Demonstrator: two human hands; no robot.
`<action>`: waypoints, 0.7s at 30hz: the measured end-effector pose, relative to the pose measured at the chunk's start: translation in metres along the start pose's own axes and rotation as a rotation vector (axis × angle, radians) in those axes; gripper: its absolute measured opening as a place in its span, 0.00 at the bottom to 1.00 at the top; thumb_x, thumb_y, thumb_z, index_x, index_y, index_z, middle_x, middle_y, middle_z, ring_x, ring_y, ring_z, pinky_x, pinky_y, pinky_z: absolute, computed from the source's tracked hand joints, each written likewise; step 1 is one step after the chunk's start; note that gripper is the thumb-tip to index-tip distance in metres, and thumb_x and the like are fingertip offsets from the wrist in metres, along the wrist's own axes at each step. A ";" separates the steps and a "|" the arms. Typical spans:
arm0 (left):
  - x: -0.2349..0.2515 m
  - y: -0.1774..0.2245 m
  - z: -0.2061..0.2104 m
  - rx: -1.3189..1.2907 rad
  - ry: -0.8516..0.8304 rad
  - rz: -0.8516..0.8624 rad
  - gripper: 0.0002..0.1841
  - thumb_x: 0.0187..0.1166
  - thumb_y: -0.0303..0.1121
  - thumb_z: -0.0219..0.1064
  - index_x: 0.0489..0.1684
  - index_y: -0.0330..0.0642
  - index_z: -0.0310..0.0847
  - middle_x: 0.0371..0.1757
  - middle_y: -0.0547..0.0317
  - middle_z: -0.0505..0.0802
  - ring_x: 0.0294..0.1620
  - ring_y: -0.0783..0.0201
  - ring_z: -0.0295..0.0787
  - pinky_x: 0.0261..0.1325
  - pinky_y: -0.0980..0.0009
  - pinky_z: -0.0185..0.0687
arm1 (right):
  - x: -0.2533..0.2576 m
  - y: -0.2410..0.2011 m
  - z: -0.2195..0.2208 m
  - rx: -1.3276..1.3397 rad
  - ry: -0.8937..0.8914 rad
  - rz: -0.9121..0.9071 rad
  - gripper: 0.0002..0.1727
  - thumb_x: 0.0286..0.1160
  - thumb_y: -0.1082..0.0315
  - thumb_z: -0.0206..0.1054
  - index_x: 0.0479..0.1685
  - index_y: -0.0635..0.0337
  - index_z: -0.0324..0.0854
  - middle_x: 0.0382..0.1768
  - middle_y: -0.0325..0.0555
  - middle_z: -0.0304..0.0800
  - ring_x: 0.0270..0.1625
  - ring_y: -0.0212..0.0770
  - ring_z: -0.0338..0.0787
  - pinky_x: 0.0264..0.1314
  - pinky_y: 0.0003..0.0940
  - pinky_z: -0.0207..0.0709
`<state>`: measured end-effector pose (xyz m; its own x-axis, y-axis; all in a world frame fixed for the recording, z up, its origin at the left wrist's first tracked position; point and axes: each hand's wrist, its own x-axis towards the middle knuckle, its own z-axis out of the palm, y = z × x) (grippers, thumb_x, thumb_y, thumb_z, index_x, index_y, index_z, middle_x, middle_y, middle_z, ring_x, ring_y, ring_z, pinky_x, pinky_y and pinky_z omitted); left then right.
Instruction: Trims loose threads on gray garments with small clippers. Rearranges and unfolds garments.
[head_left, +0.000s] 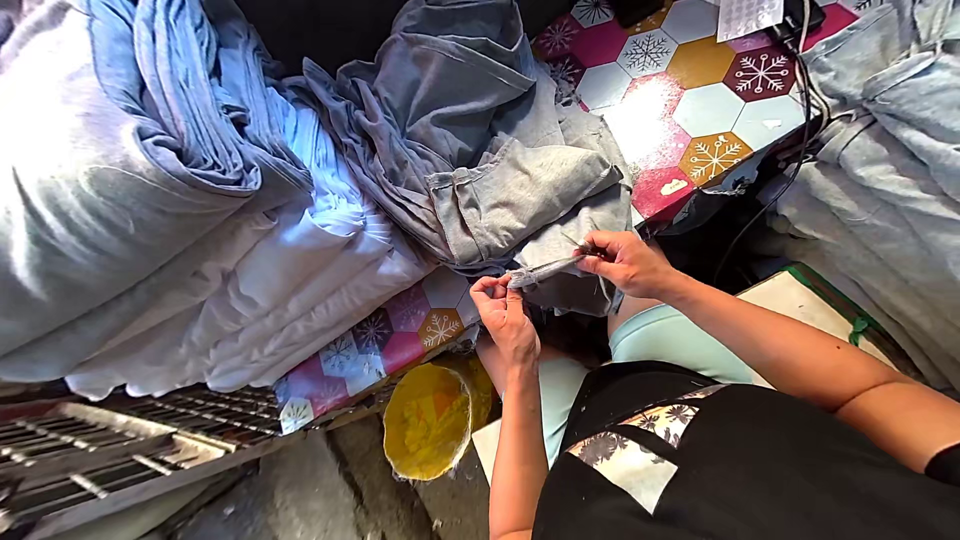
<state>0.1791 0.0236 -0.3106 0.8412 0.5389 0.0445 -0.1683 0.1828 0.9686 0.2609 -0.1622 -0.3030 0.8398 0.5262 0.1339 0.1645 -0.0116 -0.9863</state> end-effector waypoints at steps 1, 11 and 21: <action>0.003 0.004 -0.003 -0.026 -0.048 -0.050 0.11 0.86 0.20 0.54 0.52 0.53 0.66 0.39 0.71 0.89 0.40 0.76 0.88 0.46 0.75 0.87 | 0.003 -0.004 -0.002 0.187 -0.012 0.116 0.07 0.82 0.73 0.61 0.36 0.60 0.82 0.24 0.30 0.81 0.25 0.19 0.78 0.31 0.17 0.74; 0.012 0.011 -0.019 0.668 -0.295 -0.064 0.06 0.86 0.26 0.60 0.55 0.40 0.75 0.19 0.71 0.78 0.19 0.79 0.70 0.28 0.78 0.70 | 0.007 0.045 -0.011 -0.433 0.232 0.171 0.11 0.78 0.67 0.70 0.50 0.67 0.86 0.41 0.58 0.90 0.43 0.53 0.90 0.50 0.57 0.83; -0.002 0.011 -0.006 0.679 -0.286 -0.013 0.07 0.86 0.27 0.60 0.55 0.38 0.77 0.21 0.71 0.82 0.20 0.82 0.72 0.29 0.81 0.71 | 0.003 -0.007 0.031 0.067 -0.071 0.463 0.08 0.77 0.68 0.73 0.30 0.61 0.87 0.22 0.35 0.85 0.22 0.24 0.76 0.29 0.24 0.69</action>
<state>0.1726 0.0300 -0.3012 0.9577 0.2877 0.0040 0.1199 -0.4117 0.9034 0.2461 -0.1344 -0.2982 0.7792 0.5354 -0.3261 -0.2549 -0.2047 -0.9451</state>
